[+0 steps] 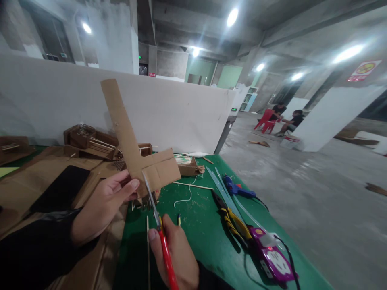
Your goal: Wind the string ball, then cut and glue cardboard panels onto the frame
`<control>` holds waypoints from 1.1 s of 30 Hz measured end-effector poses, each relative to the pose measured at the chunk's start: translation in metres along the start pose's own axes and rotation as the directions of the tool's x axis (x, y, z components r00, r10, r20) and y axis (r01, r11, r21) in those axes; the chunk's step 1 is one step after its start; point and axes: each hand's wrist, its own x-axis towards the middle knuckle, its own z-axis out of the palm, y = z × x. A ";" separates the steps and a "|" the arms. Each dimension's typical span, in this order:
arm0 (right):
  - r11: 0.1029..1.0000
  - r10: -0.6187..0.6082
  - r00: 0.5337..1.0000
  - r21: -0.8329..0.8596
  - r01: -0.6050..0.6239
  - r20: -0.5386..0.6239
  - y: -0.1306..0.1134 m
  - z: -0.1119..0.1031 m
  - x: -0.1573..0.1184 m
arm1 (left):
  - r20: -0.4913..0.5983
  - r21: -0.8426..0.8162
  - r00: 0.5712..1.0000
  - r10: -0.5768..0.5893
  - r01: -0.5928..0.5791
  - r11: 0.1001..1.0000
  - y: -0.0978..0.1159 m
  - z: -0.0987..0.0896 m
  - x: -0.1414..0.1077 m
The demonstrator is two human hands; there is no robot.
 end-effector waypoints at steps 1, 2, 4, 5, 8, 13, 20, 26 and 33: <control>1.000 0.013 0.999 -0.012 -0.012 0.034 0.001 0.000 0.000 | 0.000 0.006 1.000 -0.002 0.002 1.000 0.001 0.000 0.000; 1.000 0.023 0.998 -0.023 -0.021 0.063 0.001 0.000 0.000 | -0.002 0.014 1.000 -0.001 0.001 1.000 0.001 0.000 -0.001; 0.999 0.025 0.996 -0.036 -0.022 0.080 0.003 0.000 0.000 | 0.003 0.026 1.000 0.003 -0.003 1.000 0.003 0.000 -0.001; 0.999 0.016 0.997 -0.043 -0.013 0.080 0.003 -0.001 0.000 | 0.004 0.036 1.000 0.007 -0.007 0.999 0.003 0.000 0.000; 0.997 -0.026 0.995 -0.065 0.032 0.095 0.005 -0.003 0.000 | -0.012 0.062 1.000 0.023 -0.022 0.998 0.003 -0.002 0.001; 0.993 -0.111 0.986 -0.026 0.116 0.125 0.007 -0.006 0.000 | -0.017 0.066 1.000 0.025 -0.024 0.998 -0.002 -0.003 0.001; 0.995 -0.099 0.989 -0.021 0.102 0.114 0.010 -0.005 0.000 | -0.030 0.018 0.999 0.034 -0.034 0.999 -0.008 0.000 -0.001; 0.997 -0.037 0.994 -0.057 0.043 0.107 0.006 -0.003 0.000 | -0.018 0.079 0.999 0.028 -0.026 0.997 -0.007 0.001 -0.001; 0.999 0.027 0.994 -0.048 -0.023 0.102 0.001 -0.003 0.000 | -0.020 0.061 0.999 0.025 -0.024 0.998 -0.007 0.001 -0.002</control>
